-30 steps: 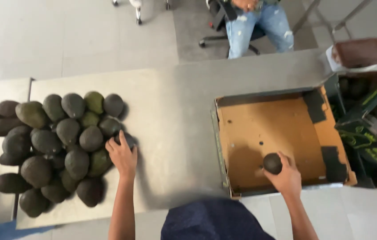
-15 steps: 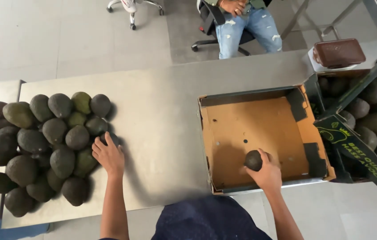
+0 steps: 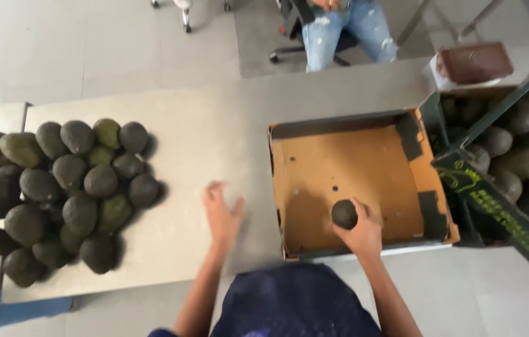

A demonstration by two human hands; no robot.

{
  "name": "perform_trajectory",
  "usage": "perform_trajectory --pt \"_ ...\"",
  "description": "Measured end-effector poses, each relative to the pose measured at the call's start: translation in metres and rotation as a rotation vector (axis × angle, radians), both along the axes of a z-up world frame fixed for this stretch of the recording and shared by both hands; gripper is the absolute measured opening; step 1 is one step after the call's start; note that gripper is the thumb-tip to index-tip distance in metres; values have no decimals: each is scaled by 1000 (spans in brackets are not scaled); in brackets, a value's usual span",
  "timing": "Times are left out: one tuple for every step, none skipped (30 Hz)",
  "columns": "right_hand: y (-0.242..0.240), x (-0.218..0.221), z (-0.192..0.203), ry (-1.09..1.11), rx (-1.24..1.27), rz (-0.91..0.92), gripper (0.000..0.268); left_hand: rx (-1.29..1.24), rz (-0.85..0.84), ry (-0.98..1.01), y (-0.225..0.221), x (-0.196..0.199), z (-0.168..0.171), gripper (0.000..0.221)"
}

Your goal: Sorting avocados from a pile into cardboard boxes on a stainless steel table.

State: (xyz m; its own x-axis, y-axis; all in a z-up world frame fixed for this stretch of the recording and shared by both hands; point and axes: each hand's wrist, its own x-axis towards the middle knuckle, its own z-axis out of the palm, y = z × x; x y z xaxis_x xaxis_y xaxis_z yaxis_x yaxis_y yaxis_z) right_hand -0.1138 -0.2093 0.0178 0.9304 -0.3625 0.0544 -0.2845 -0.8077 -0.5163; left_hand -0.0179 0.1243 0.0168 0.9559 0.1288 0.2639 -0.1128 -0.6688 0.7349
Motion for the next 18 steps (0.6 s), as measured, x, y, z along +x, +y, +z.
perform_trajectory --pt "1 5 5 -14 -7 1 82 -7 1 -14 -20 -7 6 54" --pt "1 9 10 -59 21 12 82 -113 -87 1 -41 -13 11 44" --pt "4 9 15 -94 52 25 83 -215 -173 23 -60 -26 17 35" --pt "5 15 23 -99 48 29 83 -219 -170 18 -75 -25 25 35" --pt "9 16 30 -134 96 44 83 -296 -245 84 -87 -32 32 36" --pt "14 16 35 -168 145 57 82 -374 -320 149 -99 -39 38 38" --pt "22 8 42 -146 152 64 82 -372 -307 169 -104 -52 36 38" --pt "30 1 50 -175 236 92 80 -468 -351 259 -110 -65 36 44" --pt "35 10 59 -233 315 121 78 -564 -403 319 -118 -61 37 51" --pt "42 17 65 -241 316 128 78 -561 -399 309 -120 -58 26 51" --pt "49 20 72 -256 400 145 77 -708 -408 390 -123 -56 14 55" --pt "56 24 78 -270 485 163 76 -855 -415 470 -126 -53 1 60" --pt "63 23 84 -263 487 163 76 -856 -409 476 -125 -53 6 60" --pt "71 23 89 -235 512 170 77 -1082 -407 580 -124 -53 9 58" --pt "80 22 94 -205 541 177 78 -1307 -395 683 -120 -53 13 57" --pt "87 18 96 -194 546 178 78 -1307 -384 689 -113 -57 21 57" --pt "92 18 100 -166 548 208 77 -1488 -359 746 -107 -54 30 54" --pt "97 18 103 -138 550 238 76 -1669 -331 801 -101 -51 39 52"
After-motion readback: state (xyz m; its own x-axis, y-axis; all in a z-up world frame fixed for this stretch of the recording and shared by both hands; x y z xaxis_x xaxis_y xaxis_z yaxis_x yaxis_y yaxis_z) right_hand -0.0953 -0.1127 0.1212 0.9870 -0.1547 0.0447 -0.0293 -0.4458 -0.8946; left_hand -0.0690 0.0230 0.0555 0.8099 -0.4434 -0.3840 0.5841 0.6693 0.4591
